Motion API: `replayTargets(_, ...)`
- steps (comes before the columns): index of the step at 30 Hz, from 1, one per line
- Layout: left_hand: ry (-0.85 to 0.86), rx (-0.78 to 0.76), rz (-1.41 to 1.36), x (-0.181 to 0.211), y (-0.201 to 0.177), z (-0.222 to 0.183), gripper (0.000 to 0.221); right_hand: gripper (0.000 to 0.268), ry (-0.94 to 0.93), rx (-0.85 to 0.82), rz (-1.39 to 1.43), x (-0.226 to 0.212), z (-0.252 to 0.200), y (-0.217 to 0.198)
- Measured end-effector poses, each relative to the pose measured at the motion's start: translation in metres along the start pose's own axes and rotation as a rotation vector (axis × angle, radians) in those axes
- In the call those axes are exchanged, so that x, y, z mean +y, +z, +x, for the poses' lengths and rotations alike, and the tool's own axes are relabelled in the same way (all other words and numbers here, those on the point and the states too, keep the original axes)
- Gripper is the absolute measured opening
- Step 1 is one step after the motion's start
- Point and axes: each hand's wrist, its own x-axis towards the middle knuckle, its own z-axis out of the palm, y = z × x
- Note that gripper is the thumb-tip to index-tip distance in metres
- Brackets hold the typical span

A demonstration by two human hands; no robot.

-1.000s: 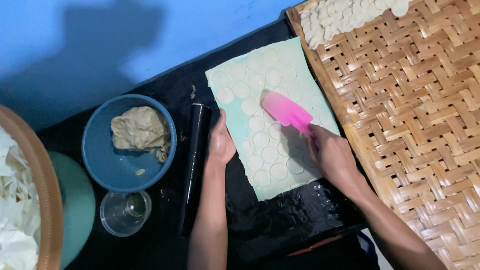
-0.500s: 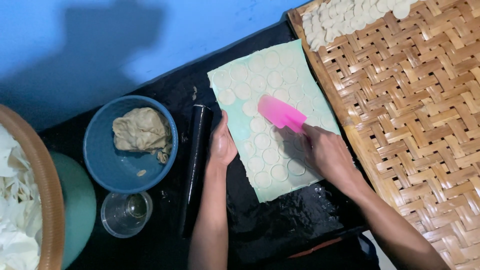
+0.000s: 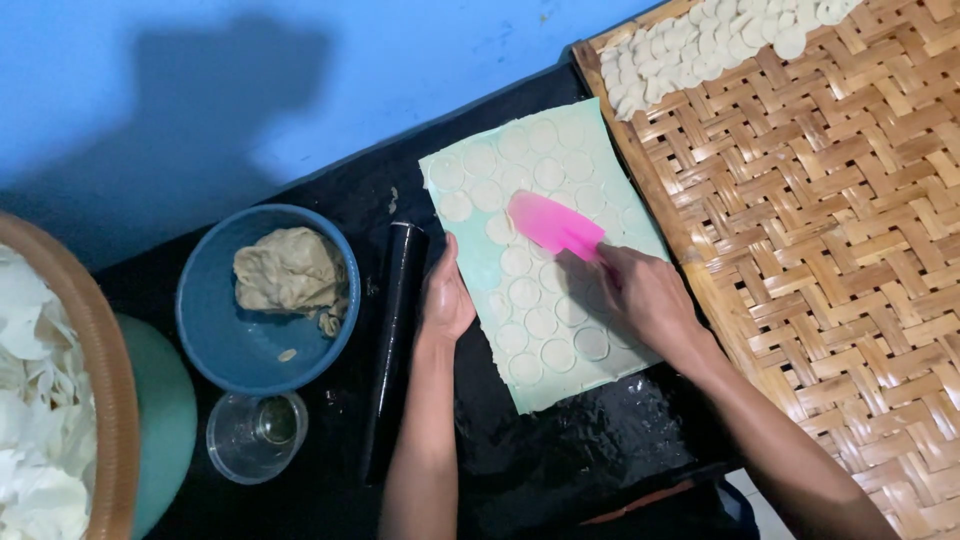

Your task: The recorder uses a pink spatula to pick up circular dough pieces from a prep sheet and place them onto a woven bamboo tray.

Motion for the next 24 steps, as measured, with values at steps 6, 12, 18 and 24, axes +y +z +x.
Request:
replayTargets(6, 0.020, 0.022, 0.033, -0.001, -0.001, 0.000, 0.073, 0.028, -0.044, 0.057, -0.054, 0.010, -0.004, 0.002)
replayTargets(12, -0.027, 0.025, 0.010, 0.003, 0.005, 0.001, 0.074, 0.031, -0.021, -0.007, -0.048, 0.013, -0.001, -0.001)
replayTargets(18, -0.007, 0.079, 0.061, 0.001, 0.003, 0.000, 0.075, 0.037, 0.180, -0.214, 0.044, 0.020, 0.008, 0.003)
replayTargets(24, -0.055, 0.055, -0.004, 0.000, 0.000, 0.001, 0.072, 0.040, 0.312, -0.309, 0.145, 0.016, 0.007, -0.005)
